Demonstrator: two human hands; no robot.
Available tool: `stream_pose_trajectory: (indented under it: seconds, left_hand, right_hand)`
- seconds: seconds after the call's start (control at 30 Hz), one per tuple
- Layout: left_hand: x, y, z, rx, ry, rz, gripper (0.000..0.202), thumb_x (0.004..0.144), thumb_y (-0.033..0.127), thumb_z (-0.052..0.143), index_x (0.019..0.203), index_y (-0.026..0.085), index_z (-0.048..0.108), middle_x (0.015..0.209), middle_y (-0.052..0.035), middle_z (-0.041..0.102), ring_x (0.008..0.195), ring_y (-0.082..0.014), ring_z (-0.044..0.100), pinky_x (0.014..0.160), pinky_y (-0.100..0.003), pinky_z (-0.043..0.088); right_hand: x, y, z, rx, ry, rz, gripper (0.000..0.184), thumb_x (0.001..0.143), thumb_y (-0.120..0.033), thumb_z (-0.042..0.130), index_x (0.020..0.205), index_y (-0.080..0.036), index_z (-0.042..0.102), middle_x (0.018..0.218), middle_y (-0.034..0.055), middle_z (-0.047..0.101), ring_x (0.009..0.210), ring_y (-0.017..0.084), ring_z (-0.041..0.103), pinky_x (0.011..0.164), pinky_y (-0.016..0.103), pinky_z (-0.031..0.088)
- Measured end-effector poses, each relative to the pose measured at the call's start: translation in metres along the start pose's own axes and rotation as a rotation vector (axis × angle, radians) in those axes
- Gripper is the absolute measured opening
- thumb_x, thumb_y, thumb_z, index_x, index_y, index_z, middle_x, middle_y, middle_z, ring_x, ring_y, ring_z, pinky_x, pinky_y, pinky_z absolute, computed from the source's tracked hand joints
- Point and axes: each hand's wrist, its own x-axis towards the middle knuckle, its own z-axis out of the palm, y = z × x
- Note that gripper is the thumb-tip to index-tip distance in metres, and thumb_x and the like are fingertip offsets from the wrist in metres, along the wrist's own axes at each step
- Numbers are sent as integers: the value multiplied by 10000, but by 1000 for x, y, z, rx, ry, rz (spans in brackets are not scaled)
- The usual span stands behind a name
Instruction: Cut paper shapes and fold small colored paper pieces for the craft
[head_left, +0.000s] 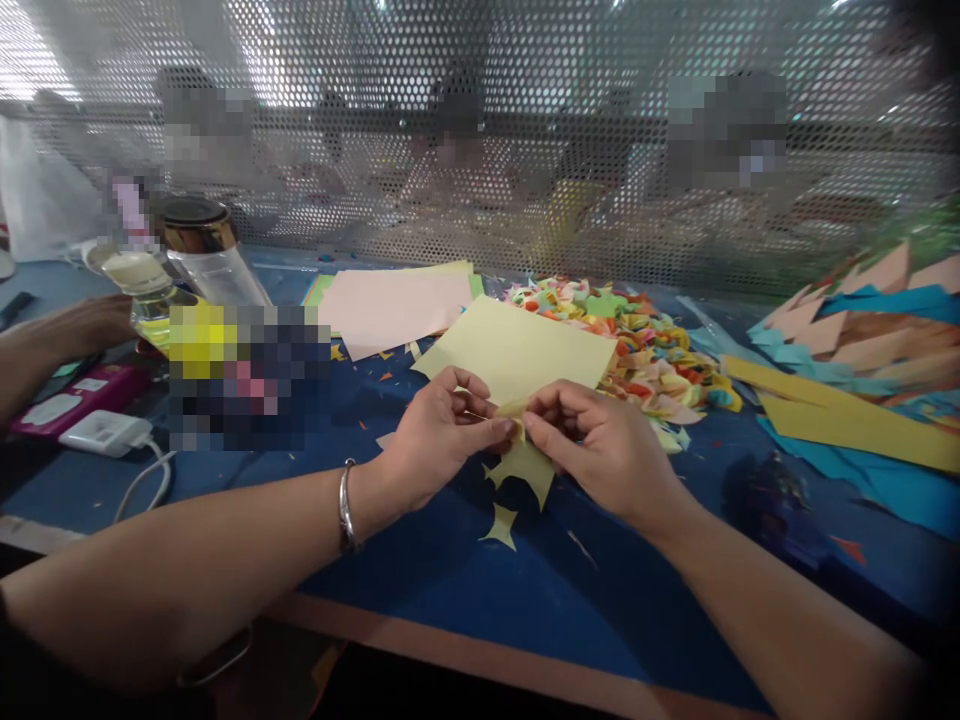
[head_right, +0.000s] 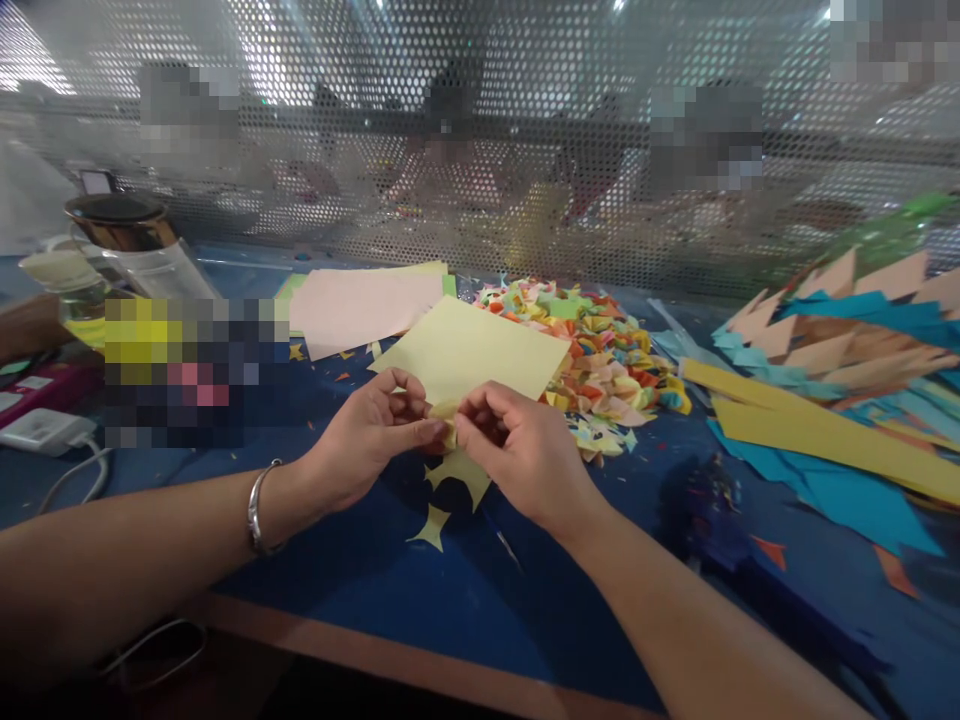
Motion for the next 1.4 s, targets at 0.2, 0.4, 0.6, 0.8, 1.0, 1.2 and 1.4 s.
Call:
stream_pose_trajectory:
  seconds: [0.2,0.4,0.6,0.8,1.0,1.2,1.4]
  left_hand:
    - [-1,-1,1,-41,17,-10,498,653,268,904,917,192,489,675,74,627,615,-80,642,670,-265,556]
    - [2,-2,-5,144,-37,19,430,689,204,829,929,205,472,725,59,627,655,-80,600,682,-273,511]
    - [6,0,-12,301,-177,114,374,750,224,783,937,223,459,777,52,587,676,-92,581,663,-280,479]
    - [7,5,-14,467,-305,282,211,839,215,703,952,225,525,791,42,556,670,-89,521,639,-269,449]
    - [4,11,-13,500,-291,236,114,836,254,706,905,209,628,792,-2,645,719,-124,597,706,-292,503]
    - [6,10,-16,421,-198,180,138,803,248,760,896,214,663,809,-17,693,735,-142,668,741,-295,540]
    - [2,11,-14,431,-176,181,123,818,262,767,875,211,671,812,-31,704,726,-144,660,722,-292,535]
  right_hand:
    - [-2,0,2,-14,0,-24,214,922,-392,633,845,-197,676,672,13,662,560,122,567,495,230,454]
    - [-4,-6,-2,-13,-7,-25,256,955,-418,609,823,-204,663,610,-22,581,482,102,500,431,217,409]
    - [-4,-3,-5,79,-51,87,278,937,-432,604,787,-206,667,597,-29,558,421,99,487,406,236,383]
    - [-1,-3,-9,100,-36,110,275,899,-428,636,749,-198,662,585,-22,586,419,93,499,410,234,347]
    - [-2,-5,-11,59,-51,102,286,921,-445,610,778,-200,653,588,-31,561,435,92,479,408,237,331]
    - [-3,-5,-26,-112,-50,56,230,927,-409,617,813,-212,656,611,-12,606,484,124,534,455,249,407]
    - [-68,6,-71,-571,117,3,167,943,-420,623,926,-278,710,783,48,752,598,203,689,530,313,500]
